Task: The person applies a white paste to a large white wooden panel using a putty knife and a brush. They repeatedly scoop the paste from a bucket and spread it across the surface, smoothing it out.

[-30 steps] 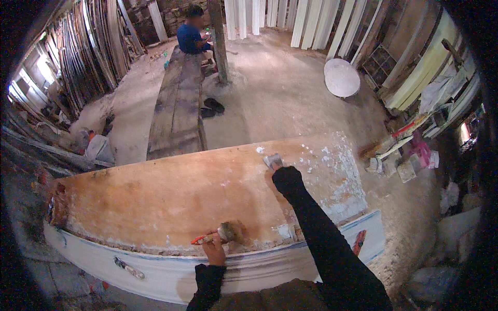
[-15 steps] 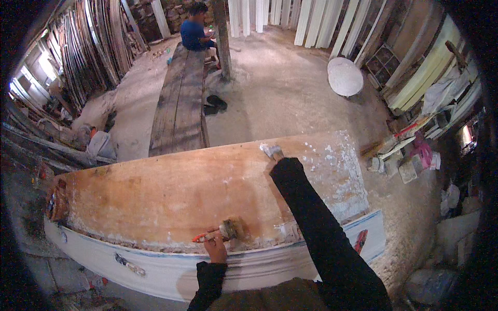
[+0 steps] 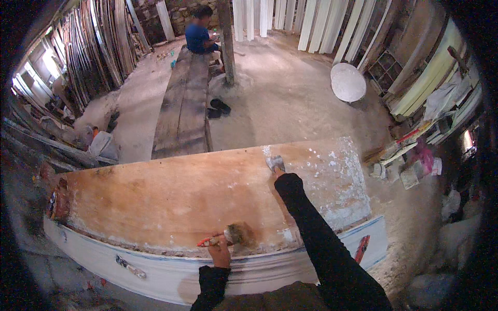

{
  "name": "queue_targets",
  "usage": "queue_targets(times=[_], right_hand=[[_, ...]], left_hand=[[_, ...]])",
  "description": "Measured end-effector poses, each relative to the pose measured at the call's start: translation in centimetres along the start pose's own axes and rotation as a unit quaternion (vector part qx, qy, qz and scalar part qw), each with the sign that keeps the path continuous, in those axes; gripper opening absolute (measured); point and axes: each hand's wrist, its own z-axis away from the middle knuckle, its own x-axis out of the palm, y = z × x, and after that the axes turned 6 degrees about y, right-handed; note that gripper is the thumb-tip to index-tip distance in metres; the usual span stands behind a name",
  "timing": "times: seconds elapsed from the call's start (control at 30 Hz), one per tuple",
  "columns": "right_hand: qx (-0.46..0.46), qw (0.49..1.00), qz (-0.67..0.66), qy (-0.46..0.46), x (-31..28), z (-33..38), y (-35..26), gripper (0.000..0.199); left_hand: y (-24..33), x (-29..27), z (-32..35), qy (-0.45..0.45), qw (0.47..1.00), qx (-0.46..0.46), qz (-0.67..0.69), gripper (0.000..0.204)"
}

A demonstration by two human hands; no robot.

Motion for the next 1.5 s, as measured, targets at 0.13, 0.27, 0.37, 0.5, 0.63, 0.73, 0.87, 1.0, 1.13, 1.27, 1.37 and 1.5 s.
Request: queue_targets(times=[0.13,0.27,0.37,0.5,0.63,0.73,0.87,1.0,1.13,1.27,1.37,1.5], right_hand=[[0.0,1.0,-0.012,0.006,-0.9,-2.4,-0.1,0.033],[-0.012,1.0,-0.023,-0.003,-1.4,-2.8,0.1,0.034],[-0.011,1.0,-0.009,-0.009,-0.6,0.8,0.2,0.034],[-0.008,1.0,-0.028,-0.003,-0.9,-2.6,0.0,0.035],[-0.026,0.994,-0.101,-0.019,-2.5,-5.1,1.4,0.036],[-0.069,0.976,-0.209,0.003,-4.0,-2.6,5.1,0.036],[-0.069,0.934,-0.35,0.017,-5.8,6.4,10.8,0.037],[0.072,0.879,-0.469,-0.043,-9.7,15.3,9.5,0.038],[0.086,0.902,-0.424,-0.01,-13.8,20.4,8.0,0.04],[0.143,0.91,-0.389,-0.001,-15.4,22.4,8.1,0.039],[0.162,0.916,-0.364,-0.04,-17.0,21.2,6.3,0.038],[0.148,0.943,-0.29,-0.073,-15.8,22.1,7.2,0.037]], left_hand=[[-2.0,-0.6,0.0,0.002,1.0,-0.015,0.006,0.019],[-2.0,-0.4,0.0,0.025,0.999,-0.014,0.017,0.018],[-2.2,-0.8,-0.1,0.03,0.999,-0.029,0.009,0.018],[-1.3,-0.4,0.2,-0.009,1.0,-0.009,-0.006,0.016],[1.5,0.5,-1.9,0.011,0.992,-0.127,0.012,0.016],[0.9,0.7,-7.3,-0.025,0.984,0.112,-0.135,0.018],[1.3,8.7,-16.7,-0.117,0.935,0.232,-0.243,0.018],[0.1,18.9,-19.2,-0.157,0.768,0.389,-0.484,0.016],[-3.9,27.6,-14.6,-0.232,0.776,0.404,-0.425,0.019],[-0.9,30.3,-8.3,-0.32,0.932,0.091,-0.146,0.022],[-6.8,26.3,-13.0,-0.219,0.97,0.102,0.003,0.021],[-2.9,18.7,-17.8,-0.111,0.976,0.152,-0.111,0.02]])
